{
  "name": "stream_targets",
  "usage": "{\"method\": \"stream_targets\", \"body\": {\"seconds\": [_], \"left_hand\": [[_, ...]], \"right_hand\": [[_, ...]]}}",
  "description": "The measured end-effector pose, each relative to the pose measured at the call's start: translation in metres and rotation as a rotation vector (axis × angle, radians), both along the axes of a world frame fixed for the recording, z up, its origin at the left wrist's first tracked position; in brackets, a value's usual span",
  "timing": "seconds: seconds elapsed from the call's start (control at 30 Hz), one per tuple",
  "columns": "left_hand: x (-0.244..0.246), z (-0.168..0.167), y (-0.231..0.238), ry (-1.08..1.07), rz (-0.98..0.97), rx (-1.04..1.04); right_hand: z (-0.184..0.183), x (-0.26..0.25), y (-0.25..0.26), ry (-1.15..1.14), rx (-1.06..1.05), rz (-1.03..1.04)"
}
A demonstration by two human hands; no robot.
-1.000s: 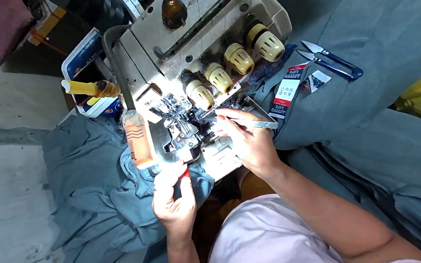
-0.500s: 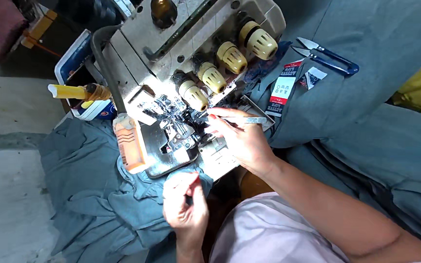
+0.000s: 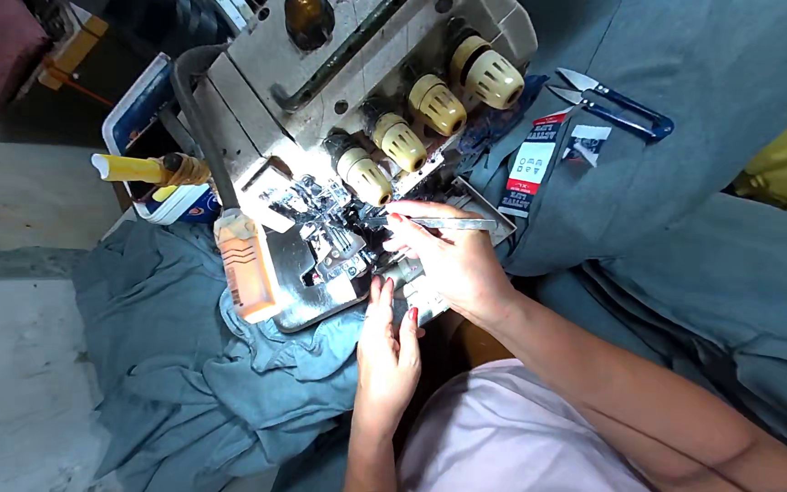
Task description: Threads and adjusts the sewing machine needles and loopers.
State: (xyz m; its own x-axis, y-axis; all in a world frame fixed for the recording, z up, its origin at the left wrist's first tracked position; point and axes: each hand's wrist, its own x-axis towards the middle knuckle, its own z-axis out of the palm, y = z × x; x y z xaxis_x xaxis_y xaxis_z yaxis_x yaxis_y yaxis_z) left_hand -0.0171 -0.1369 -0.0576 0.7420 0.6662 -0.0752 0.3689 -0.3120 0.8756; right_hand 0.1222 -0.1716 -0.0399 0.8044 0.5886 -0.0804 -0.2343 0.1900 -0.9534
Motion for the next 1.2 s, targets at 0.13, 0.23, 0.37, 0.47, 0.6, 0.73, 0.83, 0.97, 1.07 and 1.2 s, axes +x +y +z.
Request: {"method": "stream_targets", "body": {"seconds": [0.13,0.23,0.37,0.47,0.6,0.73,0.83,0.97,1.07,1.2], "left_hand": [[0.001,0.0,0.004,-0.056,0.012,0.006],[0.002,-0.004,0.005,-0.151,-0.005,0.025],[0.007,-0.005,0.007,-0.198,-0.021,-0.01],[0.008,-0.008,0.01,-0.197,-0.027,-0.022],[0.009,-0.01,0.012,-0.205,-0.033,0.006],[0.01,-0.012,0.013,-0.219,-0.041,0.014],[0.01,-0.011,0.014,-0.212,-0.037,0.023],[0.01,-0.012,0.014,-0.232,-0.036,0.02],[0.01,-0.014,0.016,-0.247,-0.051,0.027],[0.01,-0.015,0.016,-0.262,-0.05,0.038]], "right_hand": [[0.0,0.0,-0.001,-0.036,-0.013,0.006],[0.0,-0.001,0.0,-0.044,-0.024,0.001],[-0.001,-0.001,0.0,-0.053,-0.016,-0.005],[0.0,-0.002,-0.001,-0.056,-0.009,-0.001],[-0.001,-0.002,-0.003,-0.057,0.011,0.007],[-0.002,-0.003,-0.005,-0.123,0.021,-0.005],[-0.006,-0.004,-0.005,-0.269,0.02,-0.03],[-0.013,-0.008,-0.004,-0.464,0.015,-0.057],[-0.016,-0.011,-0.002,-0.555,-0.006,-0.06],[-0.016,-0.013,0.0,-0.615,-0.051,-0.028]]}}
